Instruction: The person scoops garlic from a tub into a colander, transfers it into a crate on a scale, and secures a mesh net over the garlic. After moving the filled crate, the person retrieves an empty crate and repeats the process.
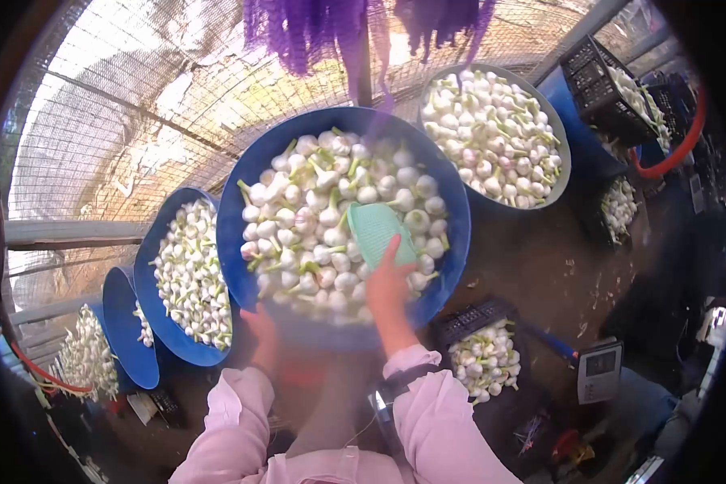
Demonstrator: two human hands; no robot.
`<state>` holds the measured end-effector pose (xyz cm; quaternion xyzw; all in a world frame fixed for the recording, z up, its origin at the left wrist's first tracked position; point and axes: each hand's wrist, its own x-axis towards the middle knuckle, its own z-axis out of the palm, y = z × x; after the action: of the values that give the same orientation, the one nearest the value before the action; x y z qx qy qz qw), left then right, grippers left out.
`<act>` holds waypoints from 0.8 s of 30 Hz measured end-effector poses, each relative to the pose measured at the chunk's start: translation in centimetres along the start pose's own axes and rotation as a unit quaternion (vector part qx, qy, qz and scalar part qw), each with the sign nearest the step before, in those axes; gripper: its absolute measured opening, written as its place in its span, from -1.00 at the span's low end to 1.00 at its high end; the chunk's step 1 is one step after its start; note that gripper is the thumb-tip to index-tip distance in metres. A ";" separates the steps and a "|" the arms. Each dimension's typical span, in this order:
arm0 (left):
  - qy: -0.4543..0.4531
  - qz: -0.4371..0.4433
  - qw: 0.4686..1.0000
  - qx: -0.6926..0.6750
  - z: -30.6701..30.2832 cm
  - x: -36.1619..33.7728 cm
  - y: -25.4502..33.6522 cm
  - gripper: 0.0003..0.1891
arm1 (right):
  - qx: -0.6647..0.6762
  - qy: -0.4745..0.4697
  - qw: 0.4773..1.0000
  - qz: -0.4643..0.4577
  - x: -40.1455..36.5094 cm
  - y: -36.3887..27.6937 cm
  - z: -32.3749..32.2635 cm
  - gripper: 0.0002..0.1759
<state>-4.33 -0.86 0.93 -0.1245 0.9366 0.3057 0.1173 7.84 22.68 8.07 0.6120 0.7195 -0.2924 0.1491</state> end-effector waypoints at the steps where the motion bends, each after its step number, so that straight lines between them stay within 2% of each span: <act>1: 0.021 -0.006 1.000 -0.004 -0.1 -0.6 1.1 -0.45 | -0.005 -0.030 1.000 -0.005 0.8 -0.9 0.5 -0.04; 4: 0.022 -0.025 0.999 0.014 0.2 -0.3 1.0 -0.47 | -0.010 0.009 0.999 -0.033 6.3 -2.3 4.7 -0.04; 5: 0.010 -0.020 1.000 -0.008 -0.5 -0.8 2.5 -0.47 | -0.027 -0.012 0.999 -0.022 8.3 -2.5 5.9 -0.04; 8: 0.050 0.019 0.998 -0.015 0.7 -0.4 0.6 -0.46 | -0.044 -0.061 0.997 -0.010 13.4 -1.9 9.6 -0.05; 10: 0.035 0.001 0.999 -0.018 0.0 -0.5 1.3 -0.45 | -0.071 -0.097 0.992 -0.025 16.9 0.7 11.8 -0.11; 12: 0.022 -0.004 0.999 0.038 -0.5 -0.6 1.9 -0.42 | -0.101 -0.129 0.986 -0.039 17.7 2.4 11.1 -0.15; 14: 0.019 -0.011 1.000 0.019 -0.1 -0.6 1.1 -0.41 | 0.006 -0.060 0.994 -0.095 16.1 4.1 8.7 -0.29; 15: 0.017 -0.010 1.000 0.002 0.2 -0.5 0.9 -0.40 | -0.001 -0.059 0.994 -0.094 15.8 4.5 6.8 -0.29; 17: 0.024 0.001 1.000 0.020 0.4 -0.8 0.8 -0.40 | 0.216 -0.204 0.954 -0.034 15.0 5.1 3.4 -0.18; 18: 0.036 0.019 0.998 0.038 0.6 -0.9 0.7 -0.40 | 0.211 -0.205 0.955 -0.031 14.6 4.5 3.1 -0.18; 20: 0.033 0.007 0.998 0.054 0.5 -0.8 1.3 -0.40 | 0.243 -0.273 0.918 0.156 13.7 2.7 4.0 -0.22; 21: 0.033 -0.002 0.997 0.068 0.3 -0.7 1.7 -0.39 | 0.300 -0.240 0.913 0.139 14.2 4.1 7.3 -0.26; 22: 0.039 0.001 0.997 0.067 0.0 -0.8 2.3 -0.39 | 0.303 -0.242 0.912 0.134 15.0 9.7 11.1 -0.26; 23: 0.020 -0.015 0.999 0.034 -0.5 -0.9 3.2 -0.38 | 0.354 -0.195 0.908 0.110 16.8 12.0 15.7 -0.30; 24: 0.002 -0.030 1.000 0.001 -0.7 -0.7 3.6 -0.37 | 0.405 -0.147 0.898 0.087 19.3 10.2 21.2 -0.35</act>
<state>-4.83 1.64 3.67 -0.1527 0.9329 0.3012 0.1250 10.69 26.03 -22.08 0.6295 0.4527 -0.6312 0.0171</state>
